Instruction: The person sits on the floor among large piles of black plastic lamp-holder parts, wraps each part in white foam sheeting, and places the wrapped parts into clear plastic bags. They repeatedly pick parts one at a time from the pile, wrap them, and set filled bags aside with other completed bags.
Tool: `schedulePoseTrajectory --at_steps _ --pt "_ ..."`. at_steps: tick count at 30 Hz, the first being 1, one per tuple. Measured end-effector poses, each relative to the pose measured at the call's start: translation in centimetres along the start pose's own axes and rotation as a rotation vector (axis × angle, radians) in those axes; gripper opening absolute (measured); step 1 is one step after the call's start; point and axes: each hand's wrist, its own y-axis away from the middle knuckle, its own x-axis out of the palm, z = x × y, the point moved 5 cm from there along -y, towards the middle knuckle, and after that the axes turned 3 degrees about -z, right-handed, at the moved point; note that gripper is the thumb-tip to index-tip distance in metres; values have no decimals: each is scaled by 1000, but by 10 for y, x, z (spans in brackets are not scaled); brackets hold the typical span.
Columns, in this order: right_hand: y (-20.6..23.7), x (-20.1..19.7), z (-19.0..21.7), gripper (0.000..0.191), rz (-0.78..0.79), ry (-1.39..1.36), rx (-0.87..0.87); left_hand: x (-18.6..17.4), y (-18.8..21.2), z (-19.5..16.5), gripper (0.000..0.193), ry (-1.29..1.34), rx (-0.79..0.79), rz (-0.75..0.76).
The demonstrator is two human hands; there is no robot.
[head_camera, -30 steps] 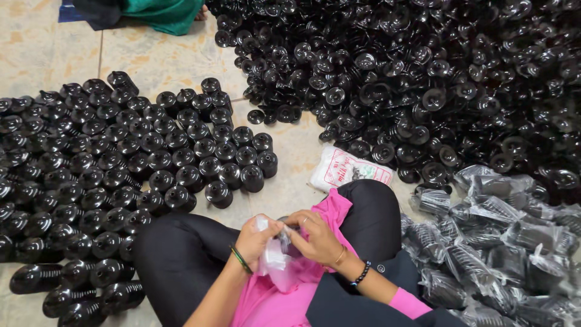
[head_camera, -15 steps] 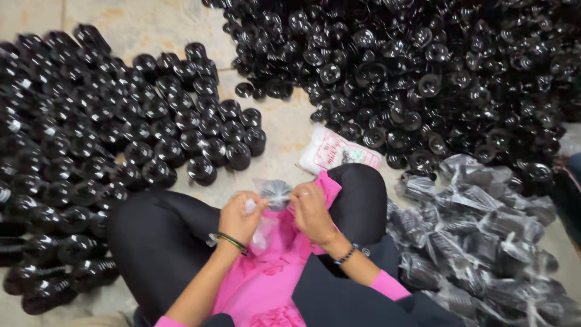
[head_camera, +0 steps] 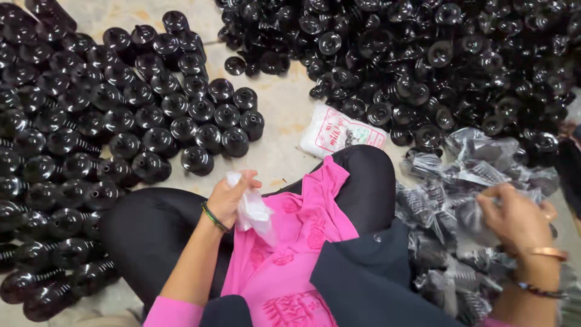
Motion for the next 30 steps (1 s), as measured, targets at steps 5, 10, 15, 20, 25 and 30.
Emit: schedulePoseTrajectory --at_steps 5,10,15,20,25,30 --pt "-43 40 172 37 -92 -575 -327 1 6 -13 42 -96 117 -60" --pt "-103 119 431 49 -62 -789 -853 -12 1 -26 46 -232 337 -235" --pt "-116 176 492 51 2 -511 -758 -31 2 -17 43 -110 301 -277" --pt "-78 191 445 53 150 -422 -764 -16 6 -33 42 -148 417 -286" --pt "-43 138 397 37 307 -1114 -621 31 19 -70 41 -363 671 -281" --pt "-9 97 380 24 187 -1238 -584 67 48 -86 41 -423 804 -222"
